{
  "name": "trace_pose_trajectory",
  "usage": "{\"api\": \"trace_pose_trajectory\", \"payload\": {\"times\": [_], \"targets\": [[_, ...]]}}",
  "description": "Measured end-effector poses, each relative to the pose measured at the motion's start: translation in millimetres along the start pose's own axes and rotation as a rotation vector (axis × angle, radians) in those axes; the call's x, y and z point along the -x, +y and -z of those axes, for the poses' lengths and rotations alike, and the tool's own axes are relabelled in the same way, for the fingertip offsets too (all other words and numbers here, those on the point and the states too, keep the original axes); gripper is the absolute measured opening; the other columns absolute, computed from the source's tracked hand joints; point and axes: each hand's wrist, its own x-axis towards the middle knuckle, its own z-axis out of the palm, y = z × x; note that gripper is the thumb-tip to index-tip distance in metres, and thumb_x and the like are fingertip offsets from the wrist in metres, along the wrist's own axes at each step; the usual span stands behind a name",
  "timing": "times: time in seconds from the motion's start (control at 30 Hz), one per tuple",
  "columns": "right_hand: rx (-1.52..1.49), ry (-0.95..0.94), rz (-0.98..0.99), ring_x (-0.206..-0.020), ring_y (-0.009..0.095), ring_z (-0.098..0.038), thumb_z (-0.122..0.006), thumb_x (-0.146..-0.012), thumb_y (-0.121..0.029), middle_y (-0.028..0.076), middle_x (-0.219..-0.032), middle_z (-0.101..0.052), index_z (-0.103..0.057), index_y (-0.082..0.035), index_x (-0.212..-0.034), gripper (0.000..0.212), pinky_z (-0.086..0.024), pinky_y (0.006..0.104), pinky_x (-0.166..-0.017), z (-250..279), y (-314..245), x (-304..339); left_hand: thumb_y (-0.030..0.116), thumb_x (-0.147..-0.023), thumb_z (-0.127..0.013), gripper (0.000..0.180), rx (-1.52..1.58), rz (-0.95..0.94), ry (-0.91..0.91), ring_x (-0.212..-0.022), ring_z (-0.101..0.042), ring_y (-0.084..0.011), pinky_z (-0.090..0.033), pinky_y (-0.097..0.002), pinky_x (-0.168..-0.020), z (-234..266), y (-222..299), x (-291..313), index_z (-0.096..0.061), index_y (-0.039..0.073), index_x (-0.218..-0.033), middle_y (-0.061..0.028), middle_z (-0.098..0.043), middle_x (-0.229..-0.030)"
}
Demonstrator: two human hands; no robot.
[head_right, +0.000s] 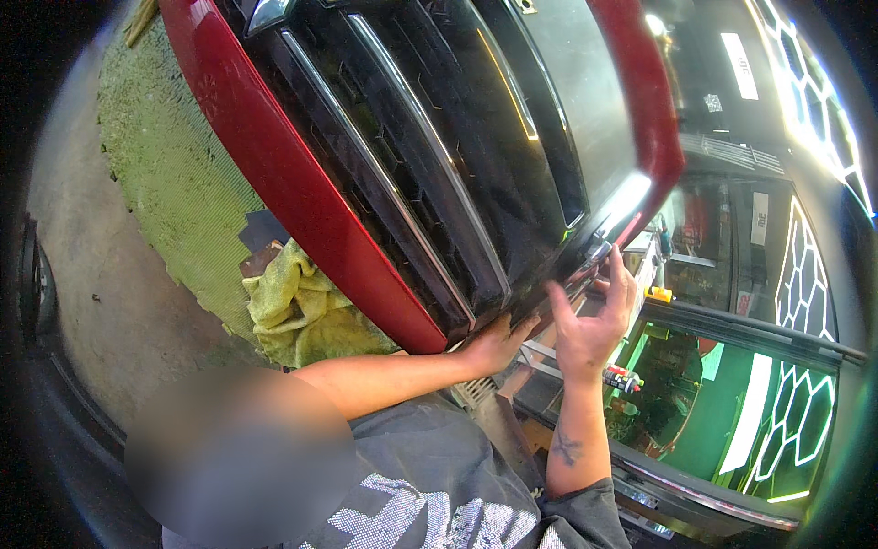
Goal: The person handles a red car bumper and several chrome trim pieces in a garage. They repeatedly pick up, position, and press the trim pieces onto the bumper to check fitment, then remove them and repeat the process on different sections of the bumper.
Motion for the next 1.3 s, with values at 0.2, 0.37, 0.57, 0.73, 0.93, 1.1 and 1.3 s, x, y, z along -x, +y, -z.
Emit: {"api": "trace_pose_trajectory", "payload": {"times": [0.2, 0.37, 0.57, 0.73, 0.93, 1.1, 1.3], "targets": [[-0.171, 0.113, 0.002, -0.122, 0.023, -0.064, -0.087, -0.082, 0.010, 0.012, -0.136, -0.064, -0.057, 0.003, -0.157, 0.082, -0.053, 0.0384, -0.109, -15.4, 12.4, 8.5, 0.047, -0.115, -0.058, 0.071, 0.023, -0.081, 0.065, -0.141, -0.061, -0.0366, -0.044, -0.0423, -0.120, -12.0, -26.9, -6.4, -0.056, -0.016, -0.147, -0.0333, -0.065, -0.146], [-0.057, 0.075, 0.017, -0.121, 0.024, -0.065, -0.088, -0.083, 0.010, 0.012, -0.135, -0.064, -0.061, 0.004, -0.156, 0.078, -0.053, 0.0380, -0.110, -11.8, 5.4, 5.2, 0.048, -0.117, -0.054, 0.064, 0.041, -0.079, 0.015, -0.145, -0.059, -0.0407, -0.043, -0.0451, -0.122, -14.6, -43.0, -14.7, -0.055, -0.004, -0.155, -0.0325, -0.063, -0.149], [-0.090, 0.054, 0.018, -0.119, 0.023, -0.066, -0.087, -0.084, 0.011, 0.013, -0.134, -0.063, -0.062, 0.005, -0.154, 0.075, -0.054, 0.0375, -0.109, -6.1, 5.7, 2.5, 0.048, -0.116, -0.058, 0.071, 0.001, -0.029, 0.003, -0.149, -0.054, -0.0384, -0.038, -0.0424, -0.126, -7.2, -28.0, -9.5, -0.053, -0.012, -0.154, -0.0305, -0.061, -0.154], [-0.182, 0.088, -0.018, -0.118, 0.021, -0.066, -0.085, -0.085, 0.013, 0.013, -0.134, -0.062, -0.063, 0.006, -0.153, 0.071, -0.057, 0.0361, -0.105, -11.3, 4.1, 0.4, 0.049, -0.115, -0.060, 0.074, 0.084, -0.070, 0.002, -0.152, -0.051, -0.0375, -0.035, -0.0424, -0.128, -4.7, -22.4, -6.9, -0.051, -0.013, -0.155, -0.0302, -0.058, -0.158], [0.023, 0.033, 0.103, -0.118, 0.021, -0.065, -0.088, -0.085, 0.008, 0.012, -0.129, -0.064, -0.065, 0.006, -0.152, 0.071, -0.054, 0.0359, -0.108, -3.8, 2.2, -2.4, 0.050, -0.114, -0.061, 0.077, 0.035, 0.038, -0.071, -0.155, -0.047, -0.0380, -0.032, -0.0422, -0.130, 3.6, -12.4, -4.6, -0.048, -0.013, -0.158, -0.0315, -0.054, -0.161], [-0.055, 0.097, 0.011, -0.119, 0.023, -0.063, -0.089, -0.083, 0.005, 0.013, -0.129, -0.065, -0.064, 0.003, -0.153, 0.075, -0.052, 0.0369, -0.108, -4.6, -0.4, 0.1, 0.048, -0.114, -0.060, 0.070, -0.033, 0.076, -0.033, -0.148, -0.055, -0.0385, -0.041, -0.0443, -0.123, 1.3, -4.0, -4.9, -0.057, -0.011, -0.151, -0.0305, -0.061, -0.154], [-0.001, 0.098, 0.041, -0.126, 0.025, -0.064, -0.086, -0.086, 0.005, 0.014, -0.138, -0.066, -0.062, 0.003, -0.155, 0.073, -0.053, 0.0386, -0.106, -8.9, 3.0, 2.6, 0.041, -0.114, -0.062, 0.063, -0.148, 0.013, 0.038, -0.138, -0.064, -0.0385, -0.047, -0.0438, -0.118, -13.9, -54.4, -16.5, -0.056, -0.009, -0.152, -0.0283, -0.069, -0.143]]}}
